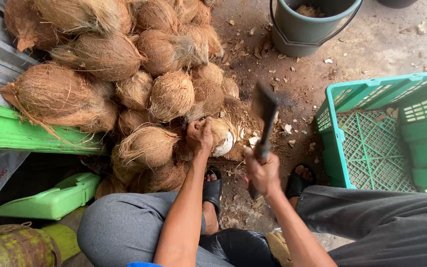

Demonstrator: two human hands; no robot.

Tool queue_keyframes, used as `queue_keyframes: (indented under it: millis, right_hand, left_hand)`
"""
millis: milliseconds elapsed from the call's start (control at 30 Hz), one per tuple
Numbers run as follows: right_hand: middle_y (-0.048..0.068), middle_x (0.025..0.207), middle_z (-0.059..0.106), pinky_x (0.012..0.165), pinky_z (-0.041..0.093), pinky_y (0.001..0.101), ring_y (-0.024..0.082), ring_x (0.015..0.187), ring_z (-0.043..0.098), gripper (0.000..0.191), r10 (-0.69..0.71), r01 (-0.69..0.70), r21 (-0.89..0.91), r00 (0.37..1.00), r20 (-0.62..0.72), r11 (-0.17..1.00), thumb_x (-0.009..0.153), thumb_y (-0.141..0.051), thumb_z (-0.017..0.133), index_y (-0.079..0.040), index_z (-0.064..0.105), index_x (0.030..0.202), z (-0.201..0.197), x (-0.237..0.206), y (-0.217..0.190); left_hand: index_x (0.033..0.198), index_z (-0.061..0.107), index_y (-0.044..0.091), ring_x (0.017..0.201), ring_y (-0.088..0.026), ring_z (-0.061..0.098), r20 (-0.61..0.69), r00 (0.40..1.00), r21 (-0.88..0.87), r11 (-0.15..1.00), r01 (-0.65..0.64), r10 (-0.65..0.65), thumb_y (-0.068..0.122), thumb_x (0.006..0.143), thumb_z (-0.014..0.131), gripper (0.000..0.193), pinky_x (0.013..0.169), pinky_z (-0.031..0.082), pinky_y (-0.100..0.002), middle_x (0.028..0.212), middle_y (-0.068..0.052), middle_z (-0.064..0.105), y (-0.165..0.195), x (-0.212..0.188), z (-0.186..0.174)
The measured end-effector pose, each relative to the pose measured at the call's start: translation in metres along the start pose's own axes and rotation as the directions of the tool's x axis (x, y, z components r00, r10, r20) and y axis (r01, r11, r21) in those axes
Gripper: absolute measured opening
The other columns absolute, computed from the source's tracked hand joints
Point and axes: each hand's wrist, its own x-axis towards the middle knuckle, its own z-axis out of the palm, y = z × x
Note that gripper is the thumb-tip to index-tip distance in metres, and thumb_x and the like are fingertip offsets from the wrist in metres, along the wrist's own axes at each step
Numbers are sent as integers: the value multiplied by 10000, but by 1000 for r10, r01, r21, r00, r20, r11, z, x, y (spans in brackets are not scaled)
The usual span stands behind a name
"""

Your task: The person sits on the ground and uses a cleaver to chop and trim the fibrous husk off coconuts, holding each coconut steady with one hand while striking with the other, and sets trimmed coconuts aside near a green crate.

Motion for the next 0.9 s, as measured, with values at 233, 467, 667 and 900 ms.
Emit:
queue_keyframes:
  millis: [233,467,667,900]
  right_hand:
    - [18,580,531,439,398,350,134,483,485,311,277,-254,-410,961,-3,876,969,-310,689,-100,609,754,7,0,22]
    - [-3,575,571,444,425,338,120,475,493,261,285,-259,-544,958,-38,798,970,-346,615,-168,633,780,7,-1,10]
    - [44,593,484,461,343,377,141,495,402,498,171,-177,-512,984,-59,841,1035,-404,669,-2,555,764,-1,1,37]
    - [35,609,589,513,445,313,120,520,542,383,307,-275,-662,949,-71,698,952,-416,709,-44,660,876,-10,11,79]
  left_hand:
    - [1054,604,106,733,-190,569,-70,996,-139,988,-73,63,686,853,634,615,589,450,-368,920,-76,624,-10,-2,10]
    - [1023,558,131,613,-154,544,-74,997,-26,1000,-15,13,719,834,603,618,456,408,-321,849,-53,581,-5,2,14]
    - [1058,550,153,570,-145,507,-97,994,1,999,39,-39,778,862,548,655,429,365,-304,758,-20,564,-4,-4,16]
    - [1015,547,56,615,-153,558,-146,989,-312,949,-51,5,782,823,630,756,430,472,-312,805,-53,572,-10,-13,13]
